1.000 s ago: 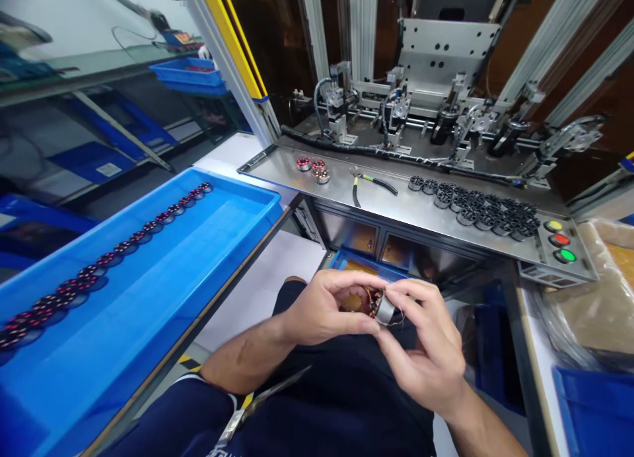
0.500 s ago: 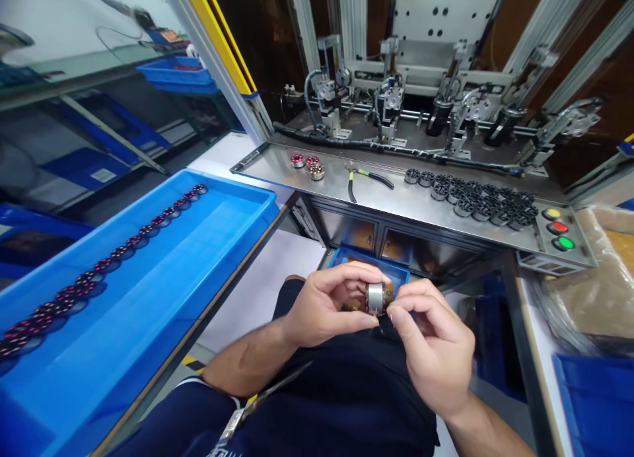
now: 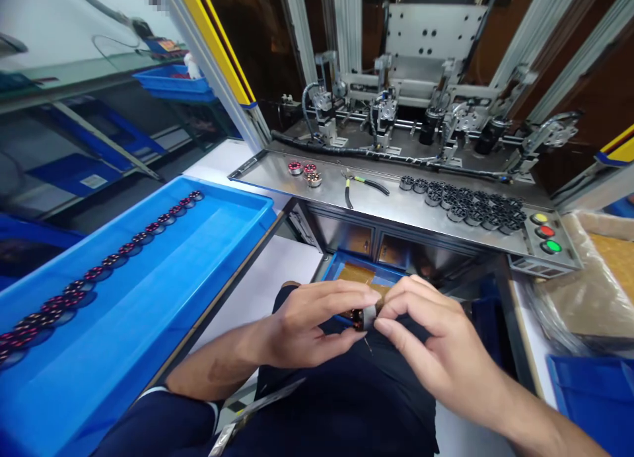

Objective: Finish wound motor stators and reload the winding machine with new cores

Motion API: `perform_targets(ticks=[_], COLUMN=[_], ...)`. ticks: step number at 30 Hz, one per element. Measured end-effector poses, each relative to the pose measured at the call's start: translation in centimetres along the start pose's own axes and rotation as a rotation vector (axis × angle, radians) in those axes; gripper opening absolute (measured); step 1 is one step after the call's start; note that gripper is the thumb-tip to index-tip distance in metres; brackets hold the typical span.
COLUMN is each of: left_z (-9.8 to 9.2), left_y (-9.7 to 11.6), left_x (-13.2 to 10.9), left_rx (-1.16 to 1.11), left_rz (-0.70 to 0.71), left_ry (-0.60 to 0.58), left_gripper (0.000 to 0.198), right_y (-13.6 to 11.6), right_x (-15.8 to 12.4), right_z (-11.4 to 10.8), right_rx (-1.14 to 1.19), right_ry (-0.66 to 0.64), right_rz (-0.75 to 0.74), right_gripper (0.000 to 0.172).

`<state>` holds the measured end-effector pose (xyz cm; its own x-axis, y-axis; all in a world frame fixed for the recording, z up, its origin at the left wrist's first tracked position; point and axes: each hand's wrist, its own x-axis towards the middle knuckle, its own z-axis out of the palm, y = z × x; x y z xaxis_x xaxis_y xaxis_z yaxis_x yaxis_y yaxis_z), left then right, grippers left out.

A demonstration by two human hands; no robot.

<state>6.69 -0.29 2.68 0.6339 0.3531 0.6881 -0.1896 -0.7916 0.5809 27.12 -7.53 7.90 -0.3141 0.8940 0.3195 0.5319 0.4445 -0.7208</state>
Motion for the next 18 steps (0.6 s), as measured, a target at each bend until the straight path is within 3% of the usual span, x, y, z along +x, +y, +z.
perform_targets(ticks=[4,7,10,15,18], left_z=[-1.1,-1.4,-1.2,-1.7,-2.9], left_y=[0.5,0.7,0.7,0.9,1.0], left_x=[-0.4,-0.8,-1.0,-1.5,-2.6], left_rx=[-0.136,-0.059,0.065,0.081,-0.082], left_rz=[-0.043,-0.091,-0.086,-0.089,-0.201], left_ry=[-0.043,0.017,0.087,0.154,0.185], left_gripper=[0.035,0.028,0.029,0.032,0.033], right_y=[2.0,2.2,0.4,-1.5,-0.6], right_x=[-0.3,-0.5,0.0,1.5,2.4], right_z=[-2.3,-3.4,-2.1,1.7,1.5], right_rx=[-0.120,-0.281,-0.374,-0.443,-0.420], right_ry=[-0.152,-0.047,0.003,-0.078,-0.164], right_rz=[-0.140,-0.190,-0.282,-0.413,-0.443], right_gripper=[0.009,0.006,0.029,0.010,0.013])
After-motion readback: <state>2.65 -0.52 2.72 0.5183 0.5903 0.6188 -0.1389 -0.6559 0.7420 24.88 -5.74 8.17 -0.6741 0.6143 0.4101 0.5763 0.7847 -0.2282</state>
